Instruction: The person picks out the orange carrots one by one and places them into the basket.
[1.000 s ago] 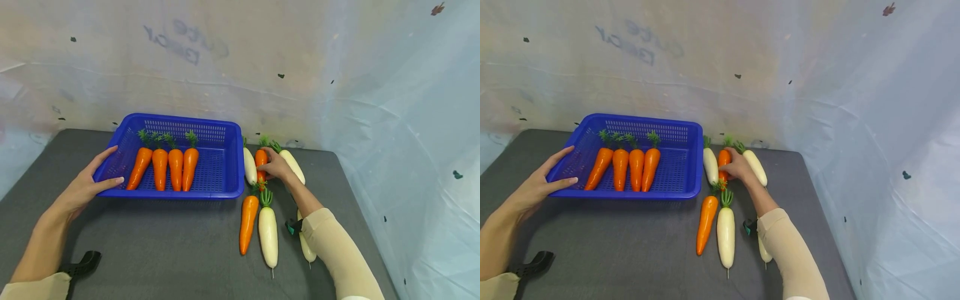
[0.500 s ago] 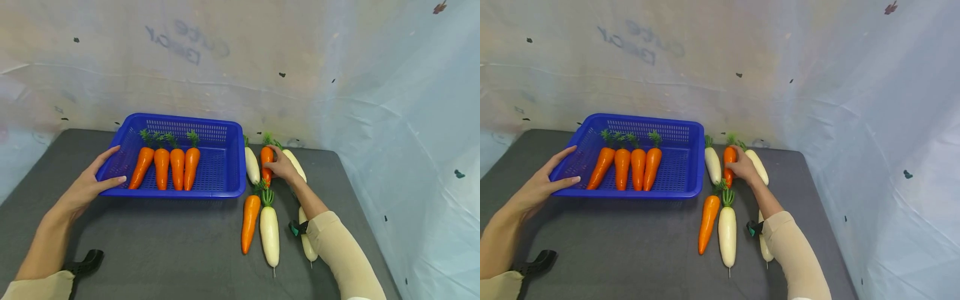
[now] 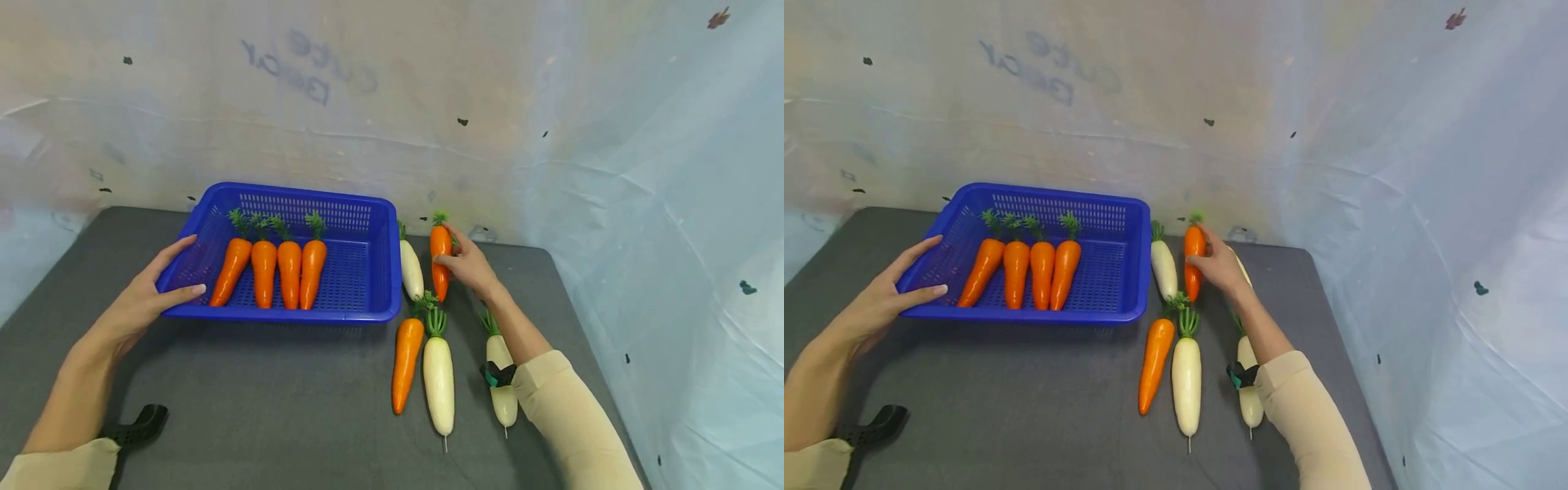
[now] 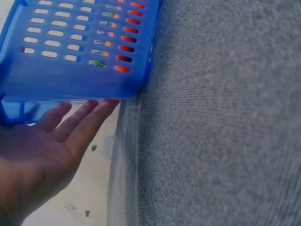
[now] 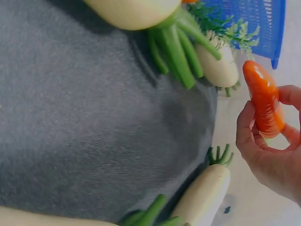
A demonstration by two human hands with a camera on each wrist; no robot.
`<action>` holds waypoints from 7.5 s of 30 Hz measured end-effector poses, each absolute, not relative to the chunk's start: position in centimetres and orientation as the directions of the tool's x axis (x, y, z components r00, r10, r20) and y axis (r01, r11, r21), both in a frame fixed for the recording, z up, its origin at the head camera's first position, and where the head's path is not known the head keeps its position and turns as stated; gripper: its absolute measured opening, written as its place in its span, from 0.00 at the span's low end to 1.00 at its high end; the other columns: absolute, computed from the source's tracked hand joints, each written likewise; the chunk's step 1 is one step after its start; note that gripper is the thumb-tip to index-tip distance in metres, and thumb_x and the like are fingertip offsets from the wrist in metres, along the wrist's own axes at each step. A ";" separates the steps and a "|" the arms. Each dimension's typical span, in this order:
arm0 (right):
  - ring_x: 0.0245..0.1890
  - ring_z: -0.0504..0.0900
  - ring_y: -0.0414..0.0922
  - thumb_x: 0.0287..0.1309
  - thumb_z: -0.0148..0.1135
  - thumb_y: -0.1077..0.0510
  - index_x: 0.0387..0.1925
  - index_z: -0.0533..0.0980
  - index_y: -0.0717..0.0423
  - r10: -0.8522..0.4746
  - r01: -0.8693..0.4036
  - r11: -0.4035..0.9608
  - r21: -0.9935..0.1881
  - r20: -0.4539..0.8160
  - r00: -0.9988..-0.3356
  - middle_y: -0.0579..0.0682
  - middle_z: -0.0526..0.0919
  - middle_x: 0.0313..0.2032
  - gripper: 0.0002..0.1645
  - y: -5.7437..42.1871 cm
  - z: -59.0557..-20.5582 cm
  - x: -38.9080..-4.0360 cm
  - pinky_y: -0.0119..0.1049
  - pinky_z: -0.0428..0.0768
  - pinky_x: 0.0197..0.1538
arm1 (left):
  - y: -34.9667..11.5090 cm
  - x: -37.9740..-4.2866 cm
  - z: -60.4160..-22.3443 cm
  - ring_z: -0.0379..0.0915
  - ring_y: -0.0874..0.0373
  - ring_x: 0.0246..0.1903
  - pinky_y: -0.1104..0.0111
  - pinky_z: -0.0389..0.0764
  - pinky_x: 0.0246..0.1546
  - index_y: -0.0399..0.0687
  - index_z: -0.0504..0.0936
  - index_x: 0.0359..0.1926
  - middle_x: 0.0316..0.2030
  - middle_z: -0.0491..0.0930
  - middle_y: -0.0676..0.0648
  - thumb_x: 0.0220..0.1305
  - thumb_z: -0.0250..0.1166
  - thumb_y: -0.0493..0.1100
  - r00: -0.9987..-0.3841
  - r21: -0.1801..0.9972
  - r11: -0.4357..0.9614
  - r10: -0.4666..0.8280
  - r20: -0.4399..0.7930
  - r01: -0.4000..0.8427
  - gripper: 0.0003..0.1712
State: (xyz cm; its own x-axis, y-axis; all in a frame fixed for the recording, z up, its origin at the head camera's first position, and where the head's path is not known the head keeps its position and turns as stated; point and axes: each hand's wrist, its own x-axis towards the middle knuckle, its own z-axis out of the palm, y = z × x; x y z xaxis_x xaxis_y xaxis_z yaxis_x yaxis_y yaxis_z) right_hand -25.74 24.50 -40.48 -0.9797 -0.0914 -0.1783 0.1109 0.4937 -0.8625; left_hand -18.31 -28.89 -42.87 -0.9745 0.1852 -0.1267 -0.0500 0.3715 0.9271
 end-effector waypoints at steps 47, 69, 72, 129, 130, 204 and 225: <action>0.34 0.83 0.48 0.65 0.65 0.53 0.77 0.55 0.36 -0.344 -0.096 0.523 -0.847 -0.107 -0.933 0.58 0.78 0.54 0.44 12.0 -35.1 -25.1 0.42 0.85 0.38 | -28.7 -18.2 -42.7 0.41 0.22 0.66 0.23 0.47 0.58 0.79 0.37 0.77 0.77 0.23 0.37 0.73 0.59 0.45 -0.975 0.927 0.372 0.186 -0.119 -0.042 0.48; 0.45 0.81 0.48 0.56 0.74 0.57 0.77 0.55 0.42 -0.239 0.007 0.561 -0.828 -0.170 -0.956 0.56 0.73 0.63 0.53 6.7 -38.8 -25.9 0.35 0.84 0.38 | -28.8 -18.3 -42.9 0.40 0.22 0.67 0.23 0.48 0.58 0.79 0.38 0.77 0.77 0.23 0.37 0.73 0.59 0.45 -0.976 0.929 0.368 0.183 -0.116 -0.041 0.48; 0.49 0.80 0.50 0.54 0.75 0.57 0.77 0.55 0.42 -0.233 0.002 0.597 -0.802 -0.176 -0.956 0.56 0.73 0.64 0.55 6.4 -39.1 -26.1 0.37 0.84 0.43 | -28.8 -18.3 -42.9 0.41 0.22 0.67 0.24 0.48 0.58 0.80 0.38 0.77 0.77 0.23 0.37 0.73 0.59 0.45 -0.976 0.929 0.368 0.183 -0.121 -0.046 0.48; 0.51 0.83 0.48 0.61 0.69 0.54 0.71 0.66 0.37 -0.309 -0.129 0.502 -0.855 -0.038 -0.950 0.54 0.77 0.61 0.39 10.0 -36.5 -24.1 0.41 0.83 0.52 | -28.8 -18.5 -43.0 0.41 0.23 0.66 0.24 0.46 0.59 0.80 0.37 0.77 0.77 0.23 0.37 0.73 0.59 0.46 -0.974 0.926 0.375 0.187 -0.130 -0.051 0.48; 0.51 0.83 0.48 0.61 0.69 0.54 0.71 0.66 0.35 -0.309 -0.134 0.502 -0.855 -0.032 -0.950 0.53 0.78 0.61 0.38 10.2 -36.5 -23.9 0.41 0.83 0.52 | -28.8 -18.5 -43.0 0.41 0.23 0.67 0.24 0.46 0.59 0.80 0.37 0.77 0.77 0.23 0.38 0.73 0.59 0.46 -0.974 0.925 0.376 0.187 -0.128 -0.050 0.48; 0.75 0.53 0.54 0.58 0.69 0.67 0.69 0.63 0.61 0.039 -0.034 0.231 -0.972 0.045 -0.998 0.63 0.53 0.73 0.40 15.7 -45.8 -8.0 0.52 0.53 0.74 | -28.9 -18.4 -43.1 0.40 0.24 0.65 0.25 0.44 0.60 0.81 0.37 0.77 0.77 0.22 0.39 0.74 0.57 0.45 -0.974 0.927 0.373 0.194 -0.119 -0.039 0.47; 0.39 0.83 0.47 0.52 0.74 0.59 0.68 0.68 0.50 -0.099 -0.058 0.718 -0.694 -0.019 -0.995 0.56 0.78 0.51 0.41 17.7 -45.0 -10.3 0.39 0.83 0.39 | -29.1 -18.5 -43.1 0.39 0.28 0.68 0.28 0.42 0.64 0.82 0.40 0.77 0.78 0.26 0.44 0.74 0.58 0.46 -0.972 0.932 0.357 0.193 -0.132 -0.056 0.45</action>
